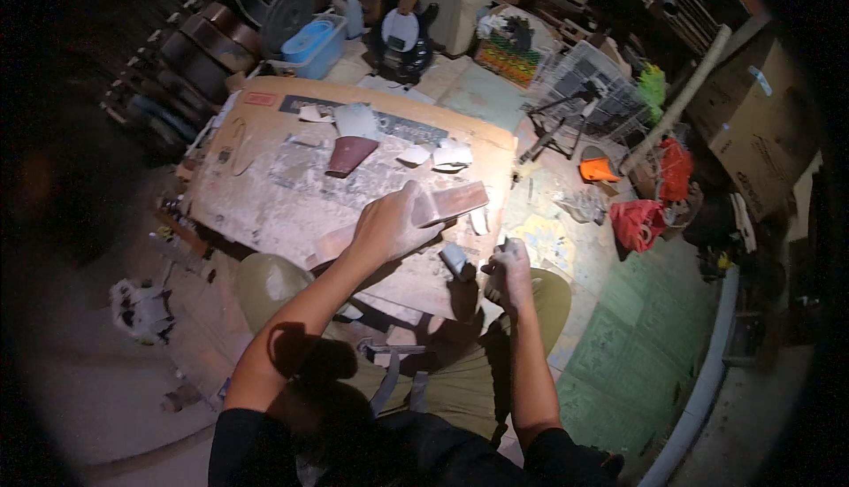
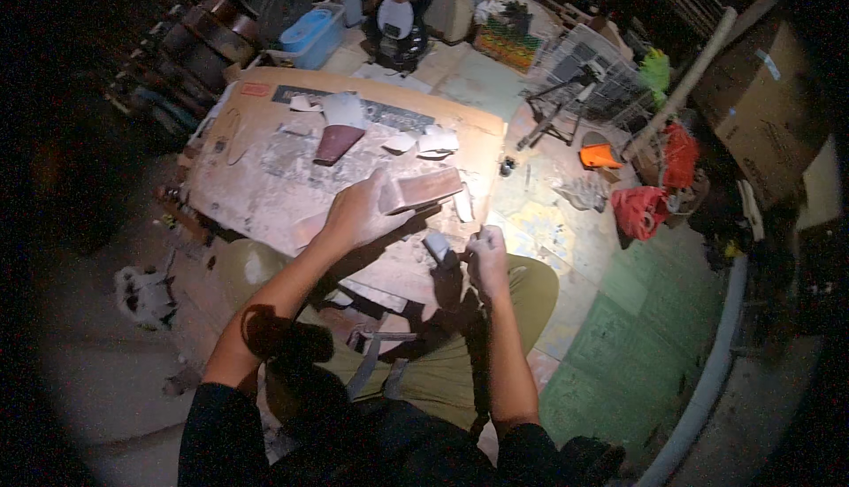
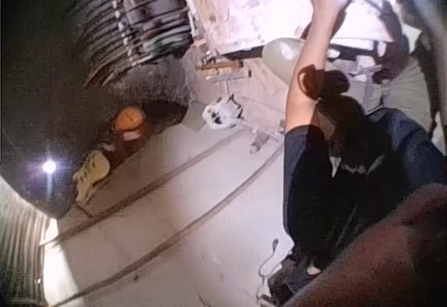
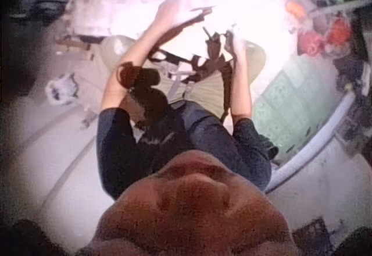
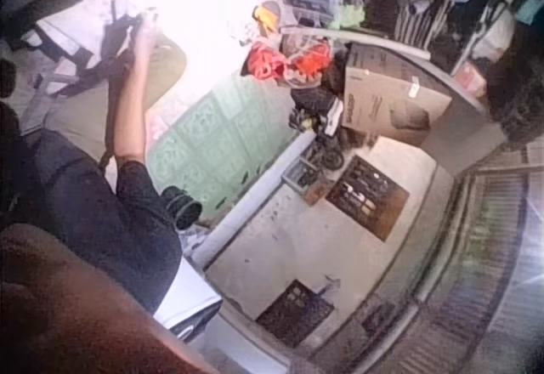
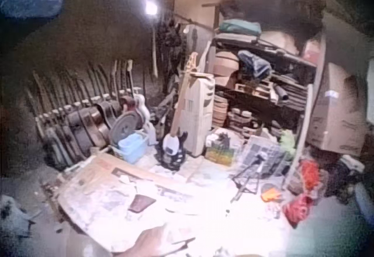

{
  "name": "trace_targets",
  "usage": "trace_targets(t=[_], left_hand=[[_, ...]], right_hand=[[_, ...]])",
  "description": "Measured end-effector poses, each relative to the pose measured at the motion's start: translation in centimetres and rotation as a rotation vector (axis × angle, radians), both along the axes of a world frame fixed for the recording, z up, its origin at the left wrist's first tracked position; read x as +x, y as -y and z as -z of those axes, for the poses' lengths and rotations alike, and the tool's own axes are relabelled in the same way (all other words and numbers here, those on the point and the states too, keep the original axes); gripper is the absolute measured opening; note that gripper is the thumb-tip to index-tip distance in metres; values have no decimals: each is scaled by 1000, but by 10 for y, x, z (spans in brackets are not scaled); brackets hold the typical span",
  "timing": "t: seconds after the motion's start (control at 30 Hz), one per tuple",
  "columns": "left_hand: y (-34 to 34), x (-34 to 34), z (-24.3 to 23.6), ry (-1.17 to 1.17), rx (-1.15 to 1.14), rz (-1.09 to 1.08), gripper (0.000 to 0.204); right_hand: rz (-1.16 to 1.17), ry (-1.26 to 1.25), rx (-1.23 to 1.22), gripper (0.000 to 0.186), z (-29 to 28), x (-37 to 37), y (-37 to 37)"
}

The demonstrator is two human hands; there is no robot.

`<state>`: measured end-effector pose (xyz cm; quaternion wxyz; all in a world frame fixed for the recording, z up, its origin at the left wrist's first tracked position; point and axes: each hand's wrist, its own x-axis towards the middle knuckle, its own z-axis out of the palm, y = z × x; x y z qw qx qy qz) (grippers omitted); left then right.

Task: The person is sanding the edges and surfaces of a wooden guitar body by hand with a sanding block, rotating the object to reach different parts.

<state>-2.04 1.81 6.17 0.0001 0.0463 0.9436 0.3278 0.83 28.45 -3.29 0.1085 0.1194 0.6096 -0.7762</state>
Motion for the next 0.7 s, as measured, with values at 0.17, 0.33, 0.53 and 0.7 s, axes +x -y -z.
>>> trace_targets(t=[0.17,0.33,0.53,0.7], left_hand=[[2,8,-2,0,90,13,59],[0,13,2,-51,119,23,50],[-2,14,12,-95,130,20,45],[-11,18,13,-73,106,11,46]], right_hand=[[-194,-206,406,28,-46,4,22],[-138,-771,960,43,-74,-19,49],[-164,-828,904,48,-61,6,76],[-91,-752,982,46,-54,-10,61]])
